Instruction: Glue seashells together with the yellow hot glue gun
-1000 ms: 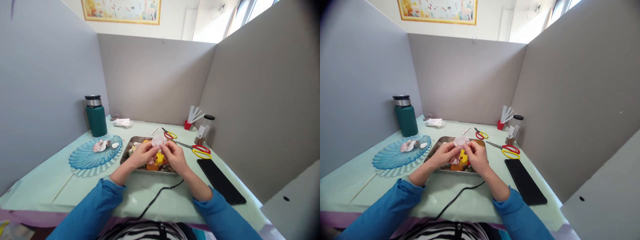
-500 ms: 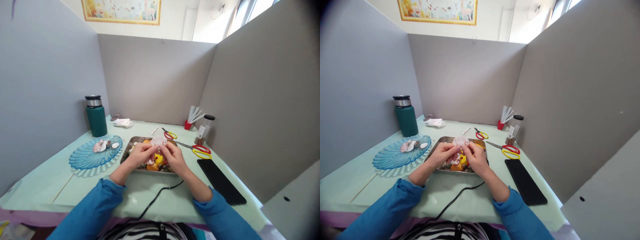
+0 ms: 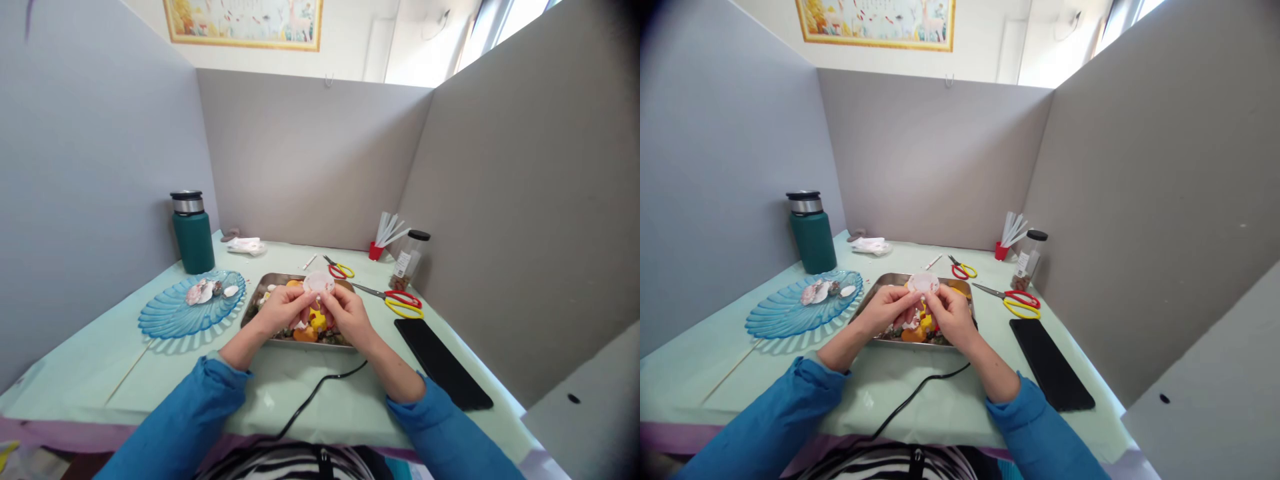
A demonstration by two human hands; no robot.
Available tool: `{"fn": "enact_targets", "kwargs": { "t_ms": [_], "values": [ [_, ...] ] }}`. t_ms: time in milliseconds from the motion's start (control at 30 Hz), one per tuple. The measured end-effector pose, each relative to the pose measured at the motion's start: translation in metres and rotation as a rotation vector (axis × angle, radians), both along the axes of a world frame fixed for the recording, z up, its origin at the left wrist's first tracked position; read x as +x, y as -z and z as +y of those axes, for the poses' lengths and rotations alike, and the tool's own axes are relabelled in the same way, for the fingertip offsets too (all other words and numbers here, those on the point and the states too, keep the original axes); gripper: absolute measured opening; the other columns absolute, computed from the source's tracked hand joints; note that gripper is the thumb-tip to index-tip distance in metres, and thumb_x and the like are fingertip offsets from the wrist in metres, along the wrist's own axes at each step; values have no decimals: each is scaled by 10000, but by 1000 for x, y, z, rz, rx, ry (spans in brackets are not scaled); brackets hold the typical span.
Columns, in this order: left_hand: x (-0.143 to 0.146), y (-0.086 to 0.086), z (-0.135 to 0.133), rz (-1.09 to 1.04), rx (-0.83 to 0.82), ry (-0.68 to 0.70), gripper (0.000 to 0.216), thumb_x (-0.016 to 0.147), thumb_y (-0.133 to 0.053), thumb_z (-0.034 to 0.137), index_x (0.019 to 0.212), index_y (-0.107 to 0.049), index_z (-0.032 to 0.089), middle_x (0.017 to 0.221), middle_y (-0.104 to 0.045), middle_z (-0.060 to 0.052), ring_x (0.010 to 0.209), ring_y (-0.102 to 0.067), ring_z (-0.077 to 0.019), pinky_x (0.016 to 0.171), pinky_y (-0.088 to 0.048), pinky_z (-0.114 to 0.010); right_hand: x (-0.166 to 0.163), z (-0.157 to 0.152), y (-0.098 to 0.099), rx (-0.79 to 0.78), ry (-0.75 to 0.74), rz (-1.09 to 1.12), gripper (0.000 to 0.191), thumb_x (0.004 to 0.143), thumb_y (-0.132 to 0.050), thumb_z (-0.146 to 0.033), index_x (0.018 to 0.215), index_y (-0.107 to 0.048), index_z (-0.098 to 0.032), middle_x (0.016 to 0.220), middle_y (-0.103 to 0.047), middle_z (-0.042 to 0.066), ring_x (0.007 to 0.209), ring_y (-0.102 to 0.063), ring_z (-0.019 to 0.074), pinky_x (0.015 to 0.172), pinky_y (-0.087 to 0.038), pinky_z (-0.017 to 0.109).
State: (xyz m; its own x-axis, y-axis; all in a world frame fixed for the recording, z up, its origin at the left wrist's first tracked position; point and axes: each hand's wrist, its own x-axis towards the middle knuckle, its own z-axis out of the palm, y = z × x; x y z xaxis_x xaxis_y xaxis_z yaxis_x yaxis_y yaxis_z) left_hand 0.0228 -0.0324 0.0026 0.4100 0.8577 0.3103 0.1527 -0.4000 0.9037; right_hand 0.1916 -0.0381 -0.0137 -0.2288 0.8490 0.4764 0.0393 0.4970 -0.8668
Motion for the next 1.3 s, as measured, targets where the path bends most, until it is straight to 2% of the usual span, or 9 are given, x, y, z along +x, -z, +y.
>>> {"fn": "enact_targets", "kwargs": {
  "t_ms": [200,267,333,433,567,1000,1133,1233,1300],
  "values": [
    [2,1,4,-150,-16,-103,327,745,-638,446,786,-574,128,516,-526,53,351,-404,-38,359,-312,-162,0,2,-1,-48,-7,82,316,840,-535,-453,682,-479,-185,559,-506,-46,396,-423,69,398,-353,205],
    [3,-1,2,-197,-8,-59,347,772,-612,434,935,-567,130,543,-531,59,359,-422,-42,371,-329,-164,0,2,0,-38,-2,74,312,843,-533,-450,688,-487,-183,567,-508,-44,398,-425,68,394,-346,203],
    [4,-4,-1,-184,-31,16,363,798,-583,430,992,-553,125,570,-553,47,357,-443,-47,369,-333,-167,0,2,0,-26,11,44,317,847,-528,-456,689,-493,-184,559,-499,-45,406,-431,72,394,-346,201],
    [5,-5,-3,-162,-70,74,330,802,-578,426,918,-559,117,604,-583,22,353,-466,-50,363,-335,-170,0,2,2,-2,26,-27,336,856,-511,-475,687,-506,-184,535,-482,-48,416,-434,76,405,-360,197],
    [3,-2,0,-241,-95,55,293,794,-592,411,833,-556,124,663,-620,1,357,-468,-42,373,-347,-172,1,3,4,18,39,-48,342,866,-480,-500,738,-530,-186,610,-539,-29,445,-459,78,431,-387,197],
    [3,-3,0,-224,-133,88,320,794,-595,417,854,-544,106,630,-610,-4,339,-476,-53,357,-342,-177,2,3,4,18,91,-68,314,852,-521,-435,657,-494,-191,521,-496,-47,420,-427,79,412,-347,200],
    [2,-1,3,-247,-69,24,404,819,-566,411,1095,-532,117,743,-601,-7,375,-462,-33,370,-352,-171,2,4,0,-80,51,75,319,820,-555,-434,635,-475,-187,532,-503,-52,377,-414,69,382,-330,207],
    [0,0,3,-232,22,-35,561,768,-646,350,1270,-465,177,895,-599,-30,477,-504,-37,431,-411,-170,2,3,-5,-145,4,137,319,805,-573,-414,613,-471,-180,521,-506,-52,364,-411,64,376,-322,205],
    [0,1,3,-185,71,-16,640,736,-685,307,1318,-443,192,856,-607,-20,530,-528,-59,483,-450,-181,2,3,-7,-164,-15,157,317,803,-577,-405,608,-474,-177,519,-509,-51,364,-417,63,378,-323,203]
  ]
}}
